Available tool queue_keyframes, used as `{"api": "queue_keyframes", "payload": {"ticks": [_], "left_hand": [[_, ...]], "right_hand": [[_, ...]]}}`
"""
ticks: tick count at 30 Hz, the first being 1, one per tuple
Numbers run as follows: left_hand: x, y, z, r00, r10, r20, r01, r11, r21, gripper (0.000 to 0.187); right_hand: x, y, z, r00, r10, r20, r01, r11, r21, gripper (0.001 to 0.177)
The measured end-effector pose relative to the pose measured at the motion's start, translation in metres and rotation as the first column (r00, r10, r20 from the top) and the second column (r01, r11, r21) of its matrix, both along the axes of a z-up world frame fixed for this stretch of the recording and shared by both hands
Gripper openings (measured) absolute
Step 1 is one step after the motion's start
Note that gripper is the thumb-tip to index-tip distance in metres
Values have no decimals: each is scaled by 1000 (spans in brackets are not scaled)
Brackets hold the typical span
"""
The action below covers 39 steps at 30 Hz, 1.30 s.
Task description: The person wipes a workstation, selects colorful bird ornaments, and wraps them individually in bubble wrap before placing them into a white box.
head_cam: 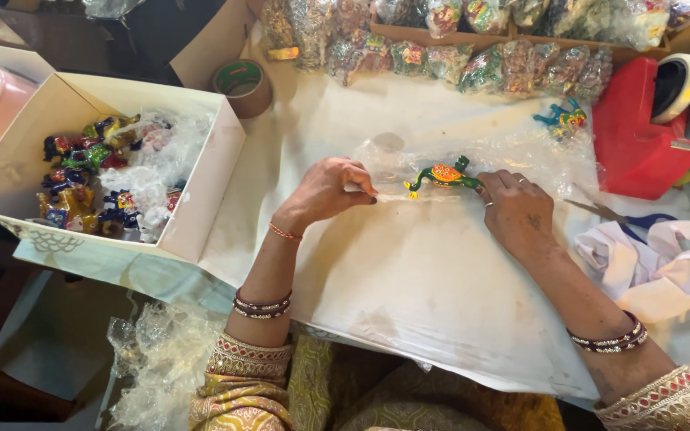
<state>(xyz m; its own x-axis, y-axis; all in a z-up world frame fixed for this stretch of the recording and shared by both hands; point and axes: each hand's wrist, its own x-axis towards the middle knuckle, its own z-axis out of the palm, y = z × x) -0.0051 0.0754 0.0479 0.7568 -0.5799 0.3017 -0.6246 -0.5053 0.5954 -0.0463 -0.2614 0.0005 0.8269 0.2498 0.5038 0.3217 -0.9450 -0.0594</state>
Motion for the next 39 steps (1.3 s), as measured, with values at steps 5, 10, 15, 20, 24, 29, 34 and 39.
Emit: {"api": "queue_keyframes", "payload": {"ticks": [5, 10, 15, 20, 24, 29, 34, 39], "left_hand": [[-2, 7, 9, 999, -20, -42, 17, 996, -88, 17], [0, 8, 4, 952, -42, -303, 30, 999, -44, 20], [3, -8, -4, 966, 254, -55, -246, 961, 124, 30], [5, -15, -29, 988, 84, 132, -96, 991, 89, 62], [5, -19, -35, 991, 131, 7, -129, 962, 240, 90], [6, -21, -33, 990, 141, 1, -136, 950, 280, 93], [7, -19, -33, 992, 123, 7, -120, 956, 269, 106], [2, -18, -23, 989, 136, -55, -121, 967, 224, 126]], "right_hand": [[-1, 2, 3, 1000, -17, 1, 17, 1000, -7, 17], [-1, 2, 3, 1000, -17, -4, 17, 1000, -3, 18], [-1, 2, 3, 1000, -24, 10, 24, 1000, 16, 18], [-3, -4, 5, 999, -15, 40, 11, 997, 80, 19], [-8, 1, 17, 995, 0, 104, -11, 994, 110, 20], [-9, 19, 33, 995, 50, 86, -58, 994, 93, 17], [1, 36, 46, 987, 144, 75, -146, 989, 23, 17], [21, 36, 18, 948, 301, -104, -295, 953, 66, 32]]}}
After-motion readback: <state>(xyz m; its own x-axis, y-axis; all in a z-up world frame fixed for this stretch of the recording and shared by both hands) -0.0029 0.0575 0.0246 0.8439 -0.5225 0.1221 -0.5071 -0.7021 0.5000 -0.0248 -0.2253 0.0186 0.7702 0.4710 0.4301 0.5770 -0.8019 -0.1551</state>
